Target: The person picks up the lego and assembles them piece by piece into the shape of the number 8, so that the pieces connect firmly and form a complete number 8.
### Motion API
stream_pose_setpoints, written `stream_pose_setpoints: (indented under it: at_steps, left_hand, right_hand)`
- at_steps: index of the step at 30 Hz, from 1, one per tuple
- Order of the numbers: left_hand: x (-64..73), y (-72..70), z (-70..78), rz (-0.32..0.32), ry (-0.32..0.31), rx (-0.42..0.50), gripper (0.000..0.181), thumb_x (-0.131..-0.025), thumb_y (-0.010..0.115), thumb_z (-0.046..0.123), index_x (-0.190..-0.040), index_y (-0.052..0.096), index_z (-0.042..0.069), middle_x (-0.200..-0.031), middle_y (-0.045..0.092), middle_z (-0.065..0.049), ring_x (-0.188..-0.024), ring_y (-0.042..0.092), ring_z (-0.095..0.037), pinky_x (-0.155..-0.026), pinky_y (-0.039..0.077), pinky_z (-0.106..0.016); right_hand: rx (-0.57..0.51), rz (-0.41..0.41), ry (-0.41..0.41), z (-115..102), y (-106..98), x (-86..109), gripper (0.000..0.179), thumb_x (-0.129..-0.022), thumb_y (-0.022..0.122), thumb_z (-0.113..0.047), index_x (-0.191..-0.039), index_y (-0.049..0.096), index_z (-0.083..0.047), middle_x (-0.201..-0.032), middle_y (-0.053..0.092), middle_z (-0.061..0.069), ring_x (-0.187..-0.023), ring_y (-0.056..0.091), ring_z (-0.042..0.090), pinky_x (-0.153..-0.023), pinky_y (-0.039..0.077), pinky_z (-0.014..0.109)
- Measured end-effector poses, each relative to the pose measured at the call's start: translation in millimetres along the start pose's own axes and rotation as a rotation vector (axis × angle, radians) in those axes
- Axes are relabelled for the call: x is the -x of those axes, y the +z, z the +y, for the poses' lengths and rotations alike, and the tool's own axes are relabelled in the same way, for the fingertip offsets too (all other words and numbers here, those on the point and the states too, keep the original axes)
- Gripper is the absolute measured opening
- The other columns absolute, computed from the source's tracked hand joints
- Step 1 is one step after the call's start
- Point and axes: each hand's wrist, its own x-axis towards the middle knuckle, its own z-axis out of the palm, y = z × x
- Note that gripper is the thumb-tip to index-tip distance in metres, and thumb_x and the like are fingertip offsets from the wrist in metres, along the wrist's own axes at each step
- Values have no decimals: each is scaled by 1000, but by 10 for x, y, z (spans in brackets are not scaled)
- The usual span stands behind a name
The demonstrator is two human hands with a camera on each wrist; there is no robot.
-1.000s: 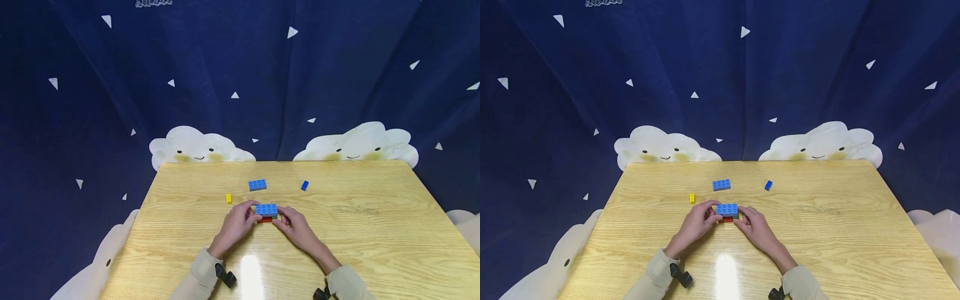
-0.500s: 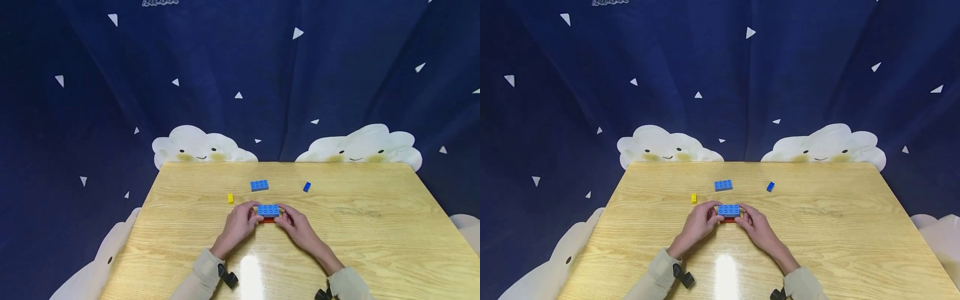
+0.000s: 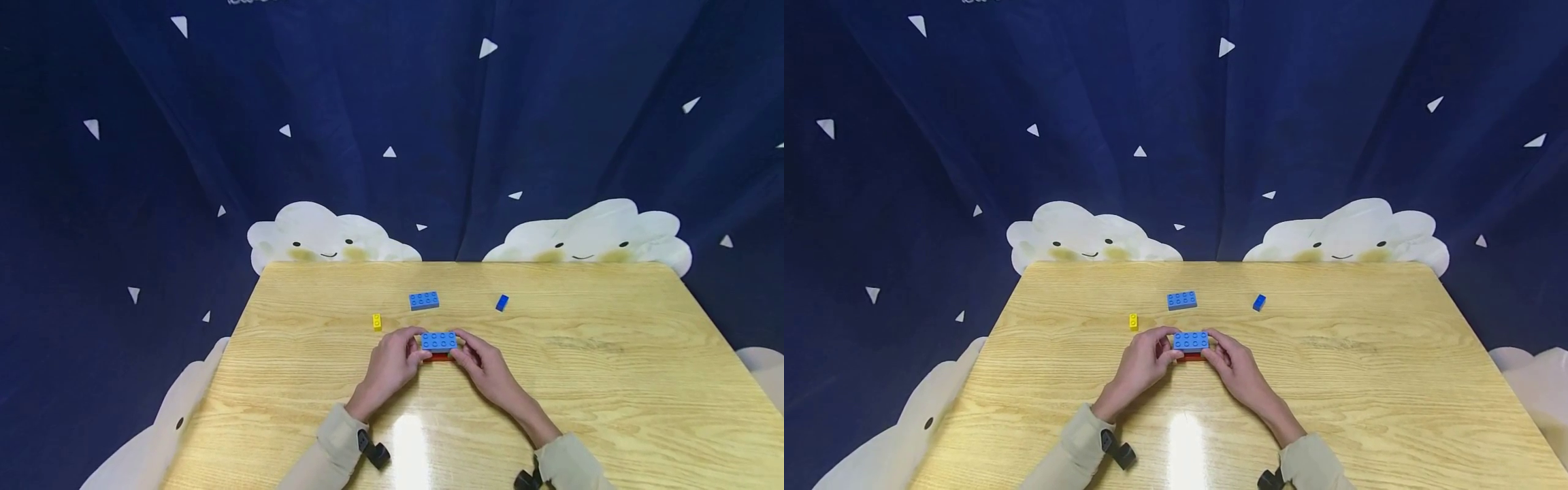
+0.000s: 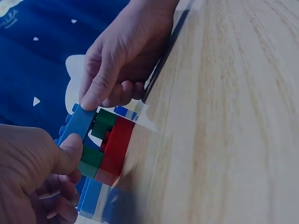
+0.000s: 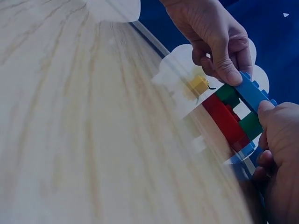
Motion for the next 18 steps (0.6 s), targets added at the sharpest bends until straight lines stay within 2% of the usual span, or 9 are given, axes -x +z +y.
stream_pose_setpoints:
  at_steps: [9,18]
  left_hand:
    - [-21,11,8,-5,-13,-18,34,-90,83,18,-122,74,10,-73,55,10,-61,45,-3,-54,39,-21]
    - [3,22,24,1,-32,-28,33,-90,84,18,-120,75,10,-74,56,10,-62,46,-2,-54,40,-21]
  right_hand:
    - [49,4,-26,10,-12,-8,41,-100,70,-8,-138,62,5,-77,50,-9,-62,40,2,-55,37,22]
    - [75,-11,12,-7,-5,16,45,-102,68,-12,-142,59,6,-72,46,-9,-60,39,1,-54,36,23]
